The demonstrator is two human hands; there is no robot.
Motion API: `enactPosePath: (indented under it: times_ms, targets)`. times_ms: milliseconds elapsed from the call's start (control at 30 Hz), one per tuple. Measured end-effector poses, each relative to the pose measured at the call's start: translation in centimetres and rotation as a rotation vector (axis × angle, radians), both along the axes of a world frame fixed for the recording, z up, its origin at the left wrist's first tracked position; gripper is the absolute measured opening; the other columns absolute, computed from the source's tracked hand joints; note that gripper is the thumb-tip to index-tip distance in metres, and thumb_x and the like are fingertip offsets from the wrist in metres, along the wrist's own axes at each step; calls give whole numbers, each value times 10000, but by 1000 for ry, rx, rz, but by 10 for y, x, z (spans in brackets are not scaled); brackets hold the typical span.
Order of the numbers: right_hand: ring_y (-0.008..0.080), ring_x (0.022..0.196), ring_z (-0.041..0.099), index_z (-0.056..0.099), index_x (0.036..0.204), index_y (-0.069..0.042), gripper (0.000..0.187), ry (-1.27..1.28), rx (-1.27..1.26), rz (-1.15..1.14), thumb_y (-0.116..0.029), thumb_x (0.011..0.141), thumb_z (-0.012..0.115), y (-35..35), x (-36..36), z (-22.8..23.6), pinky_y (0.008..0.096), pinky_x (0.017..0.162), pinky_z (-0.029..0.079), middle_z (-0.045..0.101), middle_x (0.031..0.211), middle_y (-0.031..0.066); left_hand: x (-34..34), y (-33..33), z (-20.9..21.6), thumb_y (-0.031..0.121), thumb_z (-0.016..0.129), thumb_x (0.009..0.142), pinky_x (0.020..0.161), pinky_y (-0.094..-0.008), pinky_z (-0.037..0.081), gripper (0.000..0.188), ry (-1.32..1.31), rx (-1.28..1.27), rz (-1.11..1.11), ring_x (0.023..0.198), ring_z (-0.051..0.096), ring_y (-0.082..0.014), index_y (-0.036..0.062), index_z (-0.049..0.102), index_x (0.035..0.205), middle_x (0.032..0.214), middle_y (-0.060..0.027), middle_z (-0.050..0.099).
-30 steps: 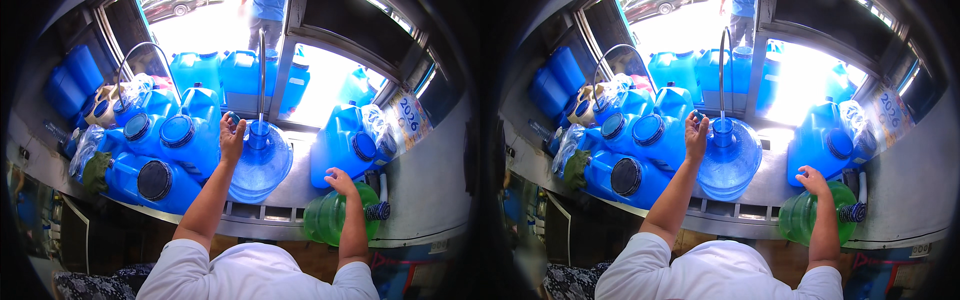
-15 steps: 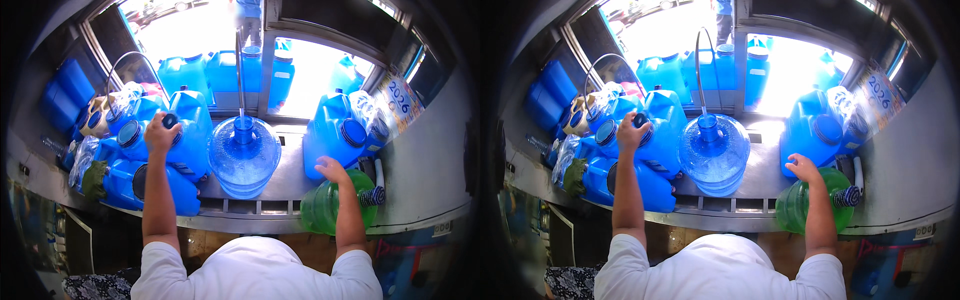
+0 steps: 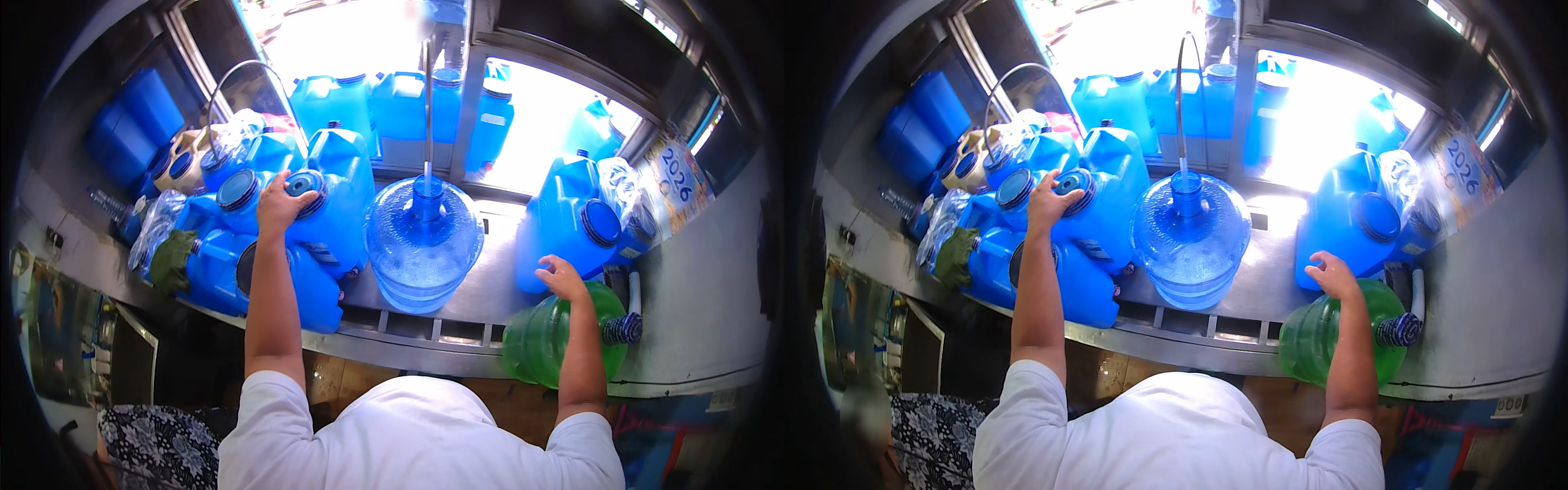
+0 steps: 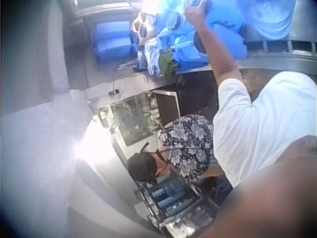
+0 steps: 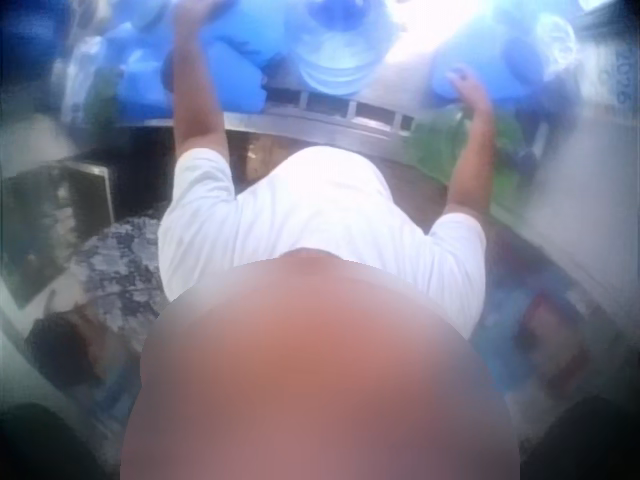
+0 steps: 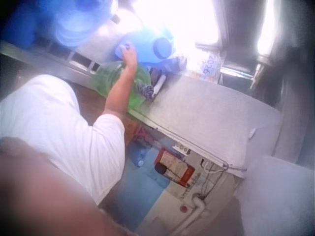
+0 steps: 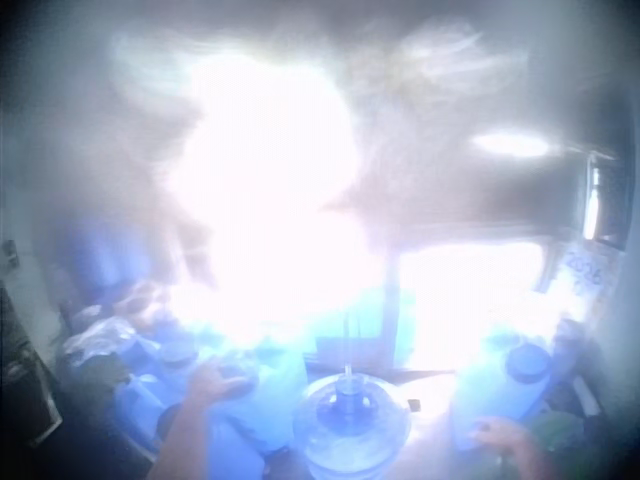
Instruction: The person fills several blue plastic jerrycans and a large clear water bottle with water from a dispenser nozzle. They then carry the filled containers out of the stall and place them on the sidewalk.
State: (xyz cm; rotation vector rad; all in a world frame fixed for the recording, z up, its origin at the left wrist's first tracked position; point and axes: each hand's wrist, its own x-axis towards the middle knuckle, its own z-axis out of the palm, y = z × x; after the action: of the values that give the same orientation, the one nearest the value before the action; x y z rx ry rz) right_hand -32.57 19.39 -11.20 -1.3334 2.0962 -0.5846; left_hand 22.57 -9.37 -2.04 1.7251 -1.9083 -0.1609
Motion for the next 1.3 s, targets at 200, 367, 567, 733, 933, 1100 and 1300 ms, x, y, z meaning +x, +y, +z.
enactPosePath:
  times_ms: [200,367,567,733,933,1100,1300]
  targets:
    - [233,842,652,652,1162,-19,426,-15,-37,21,-303,852,721,-2,-10,-13,364,767,530,687,913,138,-4,2,-4,771,770,603,1010,-442,460,1110,-24,-97,46,1202,588,-361,72,503,1422,1245,-176,652]
    - [155,691,617,640,1165,-10,382,-62,-55,44,-235,866,718,-1,-7,-9,322,611,507,650,800,86,-5,4,-5,841,703,612,1079,-457,413,1151,26,-54,77,1293,515,-386,75,475,1440,1356,-225,570]
    - [149,676,614,640,1160,-10,378,-42,-69,59,-233,865,719,-2,-8,-8,318,594,501,643,785,79,-1,1,-9,927,599,607,1106,-484,379,1161,145,-72,99,1346,446,-405,121,500,1436,1400,-232,519]
    - [157,699,629,649,1150,-14,373,-95,-68,27,-235,859,723,-1,-10,-13,324,620,514,658,803,90,2,-10,-21,918,575,651,1145,-473,332,1176,232,-75,102,1394,392,-395,76,449,1463,1454,-236,470]
    - [261,857,679,664,1155,-24,434,-11,-67,40,-318,841,725,0,-10,-12,372,773,544,704,953,167,7,-24,-30,869,559,733,1162,-427,313,1158,367,-23,92,1420,373,-381,10,380,1488,1501,-258,421]
    - [301,931,678,661,1184,-37,459,54,-86,52,-339,842,716,2,-8,-9,392,832,538,707,1012,174,11,-28,-33,854,542,767,1135,-429,344,1130,434,-20,69,1379,432,-393,-3,380,1485,1461,-284,459]
    - [299,974,675,645,1215,-38,469,84,-108,67,-335,857,706,3,-2,-5,390,860,534,704,1057,177,15,-35,-39,880,484,778,1118,-436,355,1142,485,-3,40,1363,451,-405,-2,369,1494,1445,-309,462]
